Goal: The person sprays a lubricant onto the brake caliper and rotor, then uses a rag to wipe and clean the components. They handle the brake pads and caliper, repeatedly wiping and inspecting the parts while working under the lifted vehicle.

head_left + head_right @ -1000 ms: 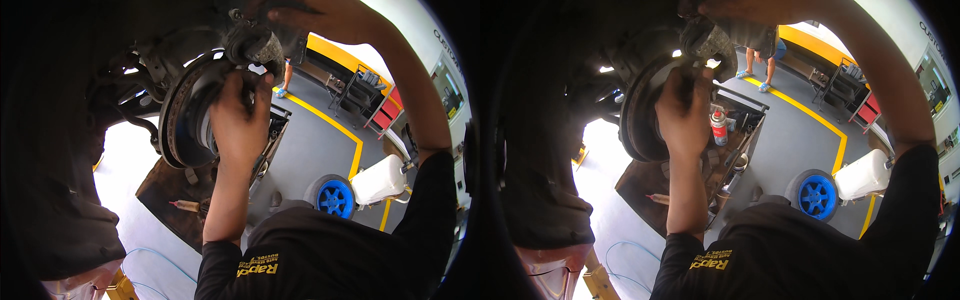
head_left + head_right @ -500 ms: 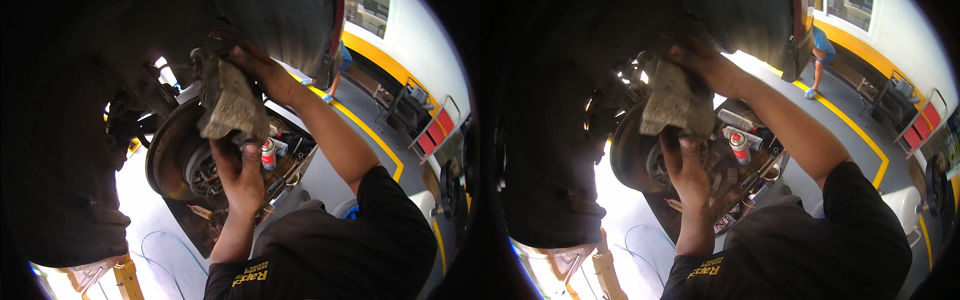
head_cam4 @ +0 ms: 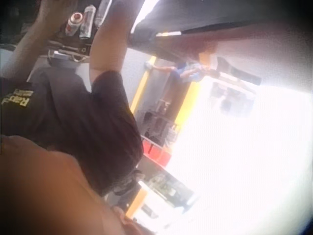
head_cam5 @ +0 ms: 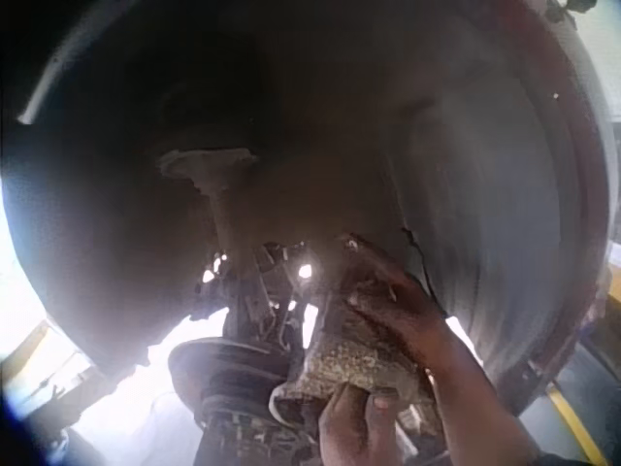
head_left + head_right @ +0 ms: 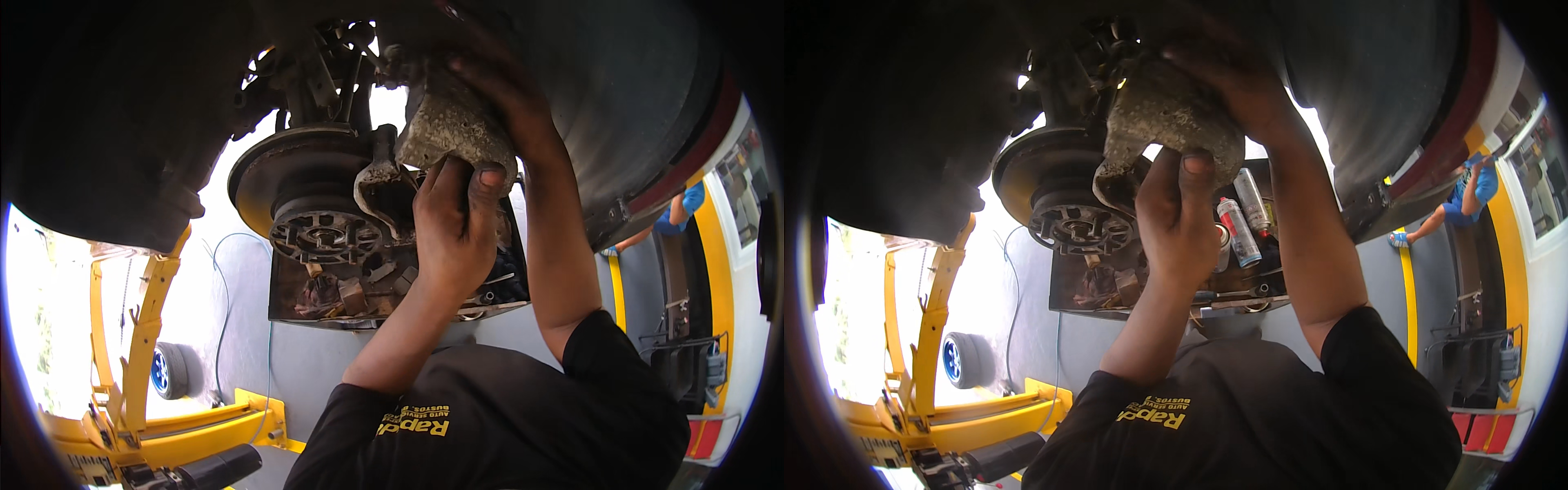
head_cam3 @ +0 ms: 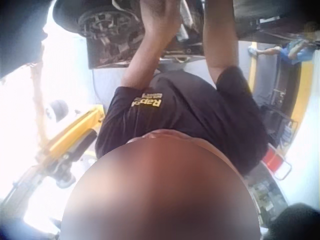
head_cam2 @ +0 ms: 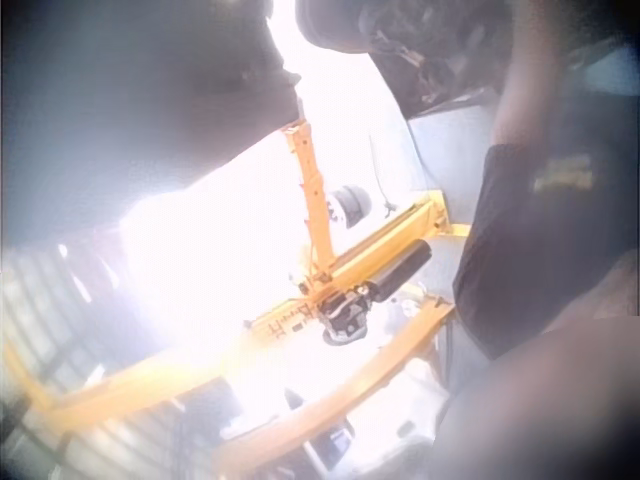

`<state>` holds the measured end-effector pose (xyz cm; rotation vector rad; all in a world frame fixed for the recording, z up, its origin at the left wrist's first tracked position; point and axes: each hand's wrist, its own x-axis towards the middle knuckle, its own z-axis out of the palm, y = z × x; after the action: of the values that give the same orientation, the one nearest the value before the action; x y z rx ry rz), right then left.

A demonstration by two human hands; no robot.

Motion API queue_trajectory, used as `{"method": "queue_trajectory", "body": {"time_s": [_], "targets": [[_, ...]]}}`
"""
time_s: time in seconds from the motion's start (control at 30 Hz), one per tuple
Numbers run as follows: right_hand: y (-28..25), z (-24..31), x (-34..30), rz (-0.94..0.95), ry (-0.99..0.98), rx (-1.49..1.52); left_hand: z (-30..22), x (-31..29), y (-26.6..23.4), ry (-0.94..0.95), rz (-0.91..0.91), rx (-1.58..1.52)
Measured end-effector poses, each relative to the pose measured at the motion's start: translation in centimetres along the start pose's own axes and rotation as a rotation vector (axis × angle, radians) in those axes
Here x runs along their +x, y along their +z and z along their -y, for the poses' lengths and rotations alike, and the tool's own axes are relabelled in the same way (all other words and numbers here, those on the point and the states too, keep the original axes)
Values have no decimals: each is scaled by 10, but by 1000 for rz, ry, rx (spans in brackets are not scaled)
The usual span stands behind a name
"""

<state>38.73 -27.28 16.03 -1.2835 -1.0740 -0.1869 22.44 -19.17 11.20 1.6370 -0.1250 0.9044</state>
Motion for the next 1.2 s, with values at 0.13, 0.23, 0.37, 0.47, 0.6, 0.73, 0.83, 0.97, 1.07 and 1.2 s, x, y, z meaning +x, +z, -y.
{"method": "queue_trajectory", "body": {"time_s": [0.13,0.23,0.37,0.47,0.6,0.73,0.83,0.97,1.07,1.2], "targets": [[-22,-36,-4,-110,123,67,32,14,20,11,44,-114],[-22,-48,-14,-176,305,47,50,3,28,-67,45,-85],[-11,-52,-11,56,194,41,72,-8,36,-100,-92,-197],[-8,-55,-1,93,220,-150,81,-12,44,-139,-125,-254],[-12,-58,5,171,224,-122,82,-15,46,-177,-69,-315],[-10,-59,6,159,235,-156,81,-12,46,-178,-104,-276],[-5,-55,11,179,199,-183,81,-10,45,-160,-133,-257],[-2,-44,12,220,152,-195,78,-13,45,-157,-152,-282],[-3,-35,17,265,117,-272,75,-13,46,-139,-151,-337],[-3,-26,26,290,123,-366,67,-15,47,-174,-119,-431]]}}
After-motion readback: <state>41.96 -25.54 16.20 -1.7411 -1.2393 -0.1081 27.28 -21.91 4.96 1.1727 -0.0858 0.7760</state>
